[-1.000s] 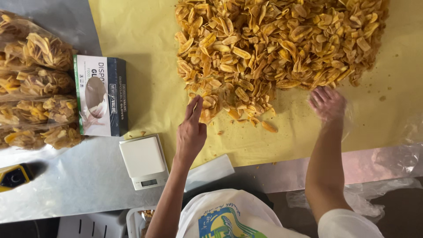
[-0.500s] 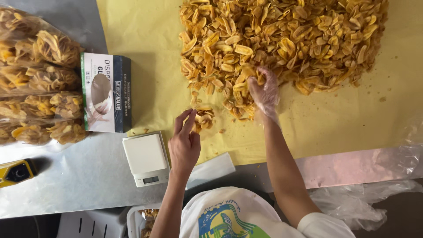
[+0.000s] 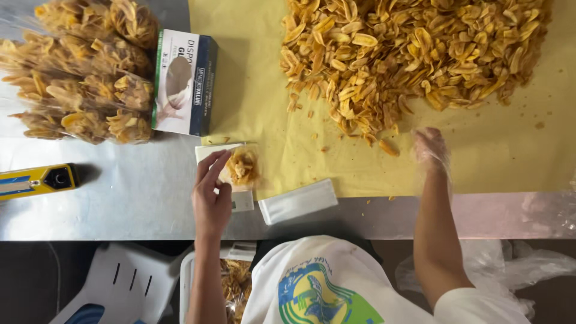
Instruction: The person scoops dried banana chips from a large pile on a table into small plastic bags. They place each filled bag onto a digital scale to check the weight, then move the bag to a collection area. The process is repeated continuously.
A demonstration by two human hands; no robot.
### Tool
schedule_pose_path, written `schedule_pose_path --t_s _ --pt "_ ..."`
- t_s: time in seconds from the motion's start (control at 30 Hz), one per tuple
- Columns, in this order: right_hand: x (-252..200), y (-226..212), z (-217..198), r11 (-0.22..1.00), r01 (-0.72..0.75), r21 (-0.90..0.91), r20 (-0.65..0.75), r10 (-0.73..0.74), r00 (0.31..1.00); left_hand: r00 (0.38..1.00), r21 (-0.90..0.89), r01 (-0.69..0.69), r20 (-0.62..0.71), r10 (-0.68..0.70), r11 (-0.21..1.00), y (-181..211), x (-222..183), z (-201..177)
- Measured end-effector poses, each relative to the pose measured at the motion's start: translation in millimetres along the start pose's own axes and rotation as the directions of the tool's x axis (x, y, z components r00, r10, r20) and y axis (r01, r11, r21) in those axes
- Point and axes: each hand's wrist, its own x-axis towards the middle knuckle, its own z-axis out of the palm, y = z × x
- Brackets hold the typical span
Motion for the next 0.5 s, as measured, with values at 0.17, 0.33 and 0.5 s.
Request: schedule_pose_path --t_s 0.17,0.33,0.5 --pt "7 -17 25 0.972 0.099 -0.215 0.032 -0.094 0.995 0.978 -0.024 -0.161 -0.139 0.156 0.987 -40 -28 -33" --pt "-25 -85 98 0.878 0.207 -0.431 0.121 -0.171 0.978 0.997 0.164 0.051 -0.066 -0.04 0.985 -91 -19 -24" --pt "-76 -108 122 0.698 0.182 -0.692 0.132 -0.126 0.983 0.995 0.161 0.074 -0.083 -0.061 0.984 -102 -30 -25"
